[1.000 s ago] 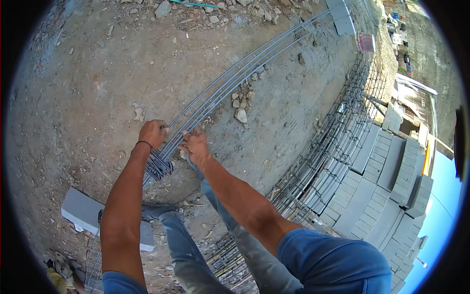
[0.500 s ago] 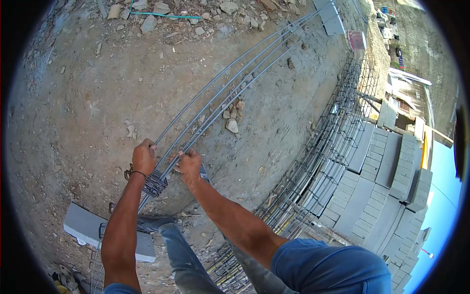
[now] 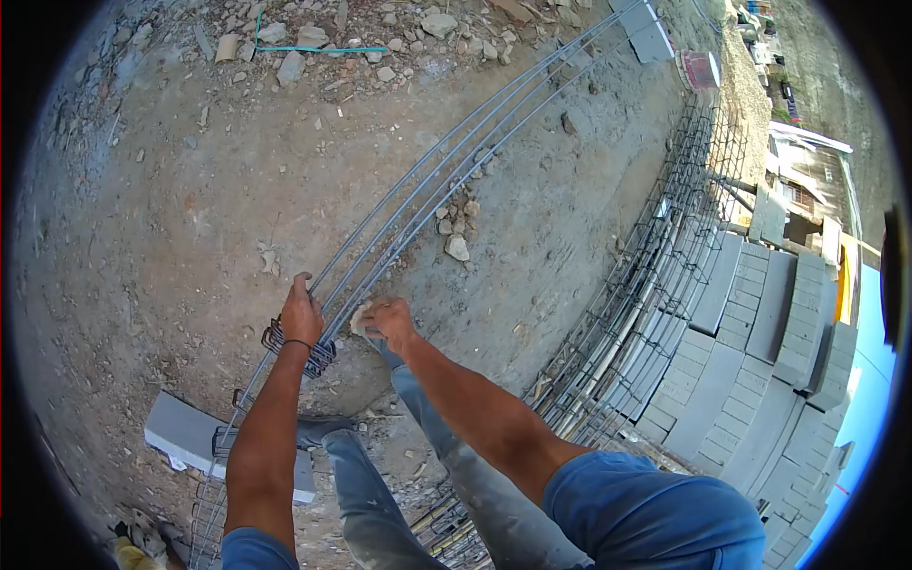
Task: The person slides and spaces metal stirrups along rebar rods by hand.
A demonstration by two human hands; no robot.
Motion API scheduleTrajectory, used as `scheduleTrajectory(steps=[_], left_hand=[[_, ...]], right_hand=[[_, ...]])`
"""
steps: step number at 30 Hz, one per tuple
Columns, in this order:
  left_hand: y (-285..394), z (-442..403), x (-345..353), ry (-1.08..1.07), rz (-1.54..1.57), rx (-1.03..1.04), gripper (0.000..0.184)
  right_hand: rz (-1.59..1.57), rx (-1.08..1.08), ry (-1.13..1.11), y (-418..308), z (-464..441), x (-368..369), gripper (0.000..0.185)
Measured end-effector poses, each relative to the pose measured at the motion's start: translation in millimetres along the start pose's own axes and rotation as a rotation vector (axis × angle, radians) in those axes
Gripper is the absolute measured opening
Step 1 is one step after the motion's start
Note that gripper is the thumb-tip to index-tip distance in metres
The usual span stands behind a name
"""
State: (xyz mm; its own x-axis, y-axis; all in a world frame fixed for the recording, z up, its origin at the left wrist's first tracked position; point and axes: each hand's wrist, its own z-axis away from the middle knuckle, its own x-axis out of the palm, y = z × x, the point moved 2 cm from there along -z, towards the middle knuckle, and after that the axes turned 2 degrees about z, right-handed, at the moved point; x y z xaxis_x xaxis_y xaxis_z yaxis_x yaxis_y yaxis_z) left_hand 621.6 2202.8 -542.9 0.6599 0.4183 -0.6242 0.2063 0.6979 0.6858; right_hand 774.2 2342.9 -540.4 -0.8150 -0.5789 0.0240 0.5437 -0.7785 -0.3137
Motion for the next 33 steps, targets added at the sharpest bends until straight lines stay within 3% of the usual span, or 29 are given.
scheduleTrajectory(steps=[1,2,3,5,7,11,13,16,19,21,24,30,33], left_hand=[[10.6,3.6,-3.8,0.004,0.009,-0.006,0.046],[19.8,4.9,-7.1,-0.139,-0.043,-0.121,0.067],[26.6,7.2,-8.2,-0.131,-0.063,-0.099,0.067],[35.4,12.8,0.3,-0.132,-0.445,0.034,0.081],[59.9,13.5,2.5,-0.195,-0.565,-0.162,0.085],[111.7,-12.5,17.2,-0.327,-0.735,-0.275,0.083],[128.6,-25.7,36.4,-0.557,-0.752,-0.414,0.087],[141.3,-56.2,85.9,-0.469,-0.655,-0.573,0.084],[199.3,-103.6,88.8,-0.44,-0.459,-0.718,0.078],[233.7,-125.6,98.4,-0.328,-0.473,-0.638,0.071],[241.0,-168.7,128.6,-0.233,-0.407,-0.312,0.07],[345.2,-282.7,182.2,-0.236,-0.197,-0.23,0.075],[396.6,-350.7,213.2,-0.27,-0.154,-0.224,0.079]], right_hand=[[-0.037,0.013,-0.019,13.1,-2.5,-26.1,0.017],[-0.04,-0.014,-0.019,21.4,6.9,-52.0,0.018],[-0.044,-0.042,-0.02,26.0,20.4,-76.7,0.019],[0.047,-0.023,0.042,43.4,41.9,-129.7,0.023],[0.156,0.037,0.181,52.4,76.3,-186.2,0.024],[0.179,0.199,0.285,58.1,123.7,-301.0,0.026],[0.127,0.197,0.345,42.0,146.4,-345.3,0.024],[0.05,0.129,0.385,17.3,149.3,-402.4,0.021],[0.022,0.07,0.421,-16.8,155.6,-432.8,0.019],[-0.02,0.081,0.385,-50.6,162.3,-439.0,0.019],[0.049,0.093,0.278,-115.6,176.2,-440.6,0.024],[0.179,0.28,0.12,-228.0,119.9,-489.0,0.029],[0.116,0.096,0.113,-350.4,72.4,-512.0,0.03]])
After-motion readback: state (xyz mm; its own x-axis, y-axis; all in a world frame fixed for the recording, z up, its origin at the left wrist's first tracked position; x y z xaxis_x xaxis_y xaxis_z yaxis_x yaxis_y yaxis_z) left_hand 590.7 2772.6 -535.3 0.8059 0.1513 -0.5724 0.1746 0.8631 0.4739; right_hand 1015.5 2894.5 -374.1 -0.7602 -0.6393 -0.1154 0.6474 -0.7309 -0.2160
